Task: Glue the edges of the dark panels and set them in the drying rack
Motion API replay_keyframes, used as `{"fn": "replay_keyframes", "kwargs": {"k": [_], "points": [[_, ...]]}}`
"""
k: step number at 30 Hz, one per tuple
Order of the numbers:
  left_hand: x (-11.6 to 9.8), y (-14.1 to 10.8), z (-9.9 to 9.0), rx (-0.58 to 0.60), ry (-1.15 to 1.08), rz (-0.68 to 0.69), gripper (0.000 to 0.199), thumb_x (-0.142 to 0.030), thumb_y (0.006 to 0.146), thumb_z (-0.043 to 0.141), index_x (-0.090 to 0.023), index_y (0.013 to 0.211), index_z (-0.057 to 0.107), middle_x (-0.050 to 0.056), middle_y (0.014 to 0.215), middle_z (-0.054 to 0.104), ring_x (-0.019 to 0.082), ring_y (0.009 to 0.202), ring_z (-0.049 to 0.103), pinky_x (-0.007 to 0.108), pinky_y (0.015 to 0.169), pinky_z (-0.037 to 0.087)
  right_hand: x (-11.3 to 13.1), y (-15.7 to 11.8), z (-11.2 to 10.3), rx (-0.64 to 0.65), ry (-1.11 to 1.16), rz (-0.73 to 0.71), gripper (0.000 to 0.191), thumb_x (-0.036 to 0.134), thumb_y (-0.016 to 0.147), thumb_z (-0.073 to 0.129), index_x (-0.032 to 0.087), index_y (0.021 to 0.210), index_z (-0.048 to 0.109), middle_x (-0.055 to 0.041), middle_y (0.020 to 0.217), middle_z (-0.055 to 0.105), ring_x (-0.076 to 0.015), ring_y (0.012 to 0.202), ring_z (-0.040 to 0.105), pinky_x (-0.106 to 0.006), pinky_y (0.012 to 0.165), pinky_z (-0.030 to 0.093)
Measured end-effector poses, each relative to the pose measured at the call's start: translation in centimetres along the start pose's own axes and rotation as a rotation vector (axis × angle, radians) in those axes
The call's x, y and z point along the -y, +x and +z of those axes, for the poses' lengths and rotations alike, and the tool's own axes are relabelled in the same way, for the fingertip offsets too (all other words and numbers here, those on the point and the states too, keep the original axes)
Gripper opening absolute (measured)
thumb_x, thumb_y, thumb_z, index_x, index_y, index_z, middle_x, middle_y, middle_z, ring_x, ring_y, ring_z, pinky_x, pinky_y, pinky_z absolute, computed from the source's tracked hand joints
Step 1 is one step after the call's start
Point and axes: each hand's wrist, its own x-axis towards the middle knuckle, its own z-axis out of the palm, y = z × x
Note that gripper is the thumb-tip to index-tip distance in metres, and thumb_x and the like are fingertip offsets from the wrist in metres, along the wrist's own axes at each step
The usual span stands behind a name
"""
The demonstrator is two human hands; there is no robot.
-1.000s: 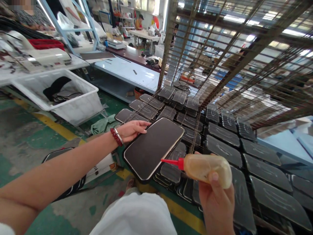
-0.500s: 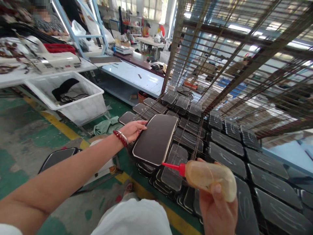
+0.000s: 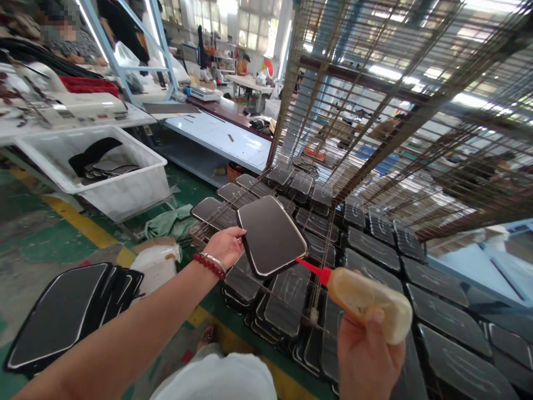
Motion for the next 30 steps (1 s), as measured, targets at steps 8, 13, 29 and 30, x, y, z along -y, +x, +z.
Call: {"fn": "replay_keyframes", "kwargs": {"k": [8,13,29,30], "points": [[1.0,-0.2,0.9,-0.024,-0.050,0.028,0.037,0.010,0.076,0.044,-0.003,0.106,0.060,0.009,0.072,0.072,0.015,0.054,0.068,0.015,0.041,0.051,-0.9,-2.0,-0.5,0.073,-0.097,0.054,0.051,0.036,0.086,0.067,0.021,0.131,0.047,-0.0134,0.131,0.058,-0.0324,0.121,0.055,-0.061,0.105,0.038],[1.3,0.1,0.8,-0.081,-0.047,0.060,0.028,0.009,0.078,0.045,-0.008,0.094,0.060,0.005,0.066,0.069,0.011,0.044,0.061,0.015,0.040,0.049,-1.1,-3.4,0.3,0.096,-0.026,0.139,0.057,0.036,0.079,0.073,0.023,0.129,0.048,-0.0154,0.120,0.064,-0.0325,0.112,0.061,-0.053,0.090,0.053],[1.1,0.8,-0.3,-0.075,-0.080,0.076,0.025,0.010,0.074,0.047,-0.012,0.080,0.056,0.000,0.057,0.061,0.009,0.042,0.059,0.014,0.039,0.048,-0.4,0.4,0.4,0.063,-0.042,-0.033,0.057,0.028,0.078,0.076,0.024,0.128,0.048,-0.0109,0.124,0.062,-0.0321,0.119,0.057,-0.065,0.106,0.034],[1.0,0.9,-0.2,-0.083,-0.112,0.075,0.024,0.010,0.075,0.047,-0.012,0.080,0.055,0.001,0.058,0.062,0.009,0.042,0.059,0.013,0.038,0.048,-0.9,0.1,0.3,0.070,-0.004,0.075,0.057,0.032,0.079,0.075,0.023,0.128,0.050,-0.0121,0.123,0.063,-0.0326,0.117,0.058,-0.065,0.105,0.036]]}}
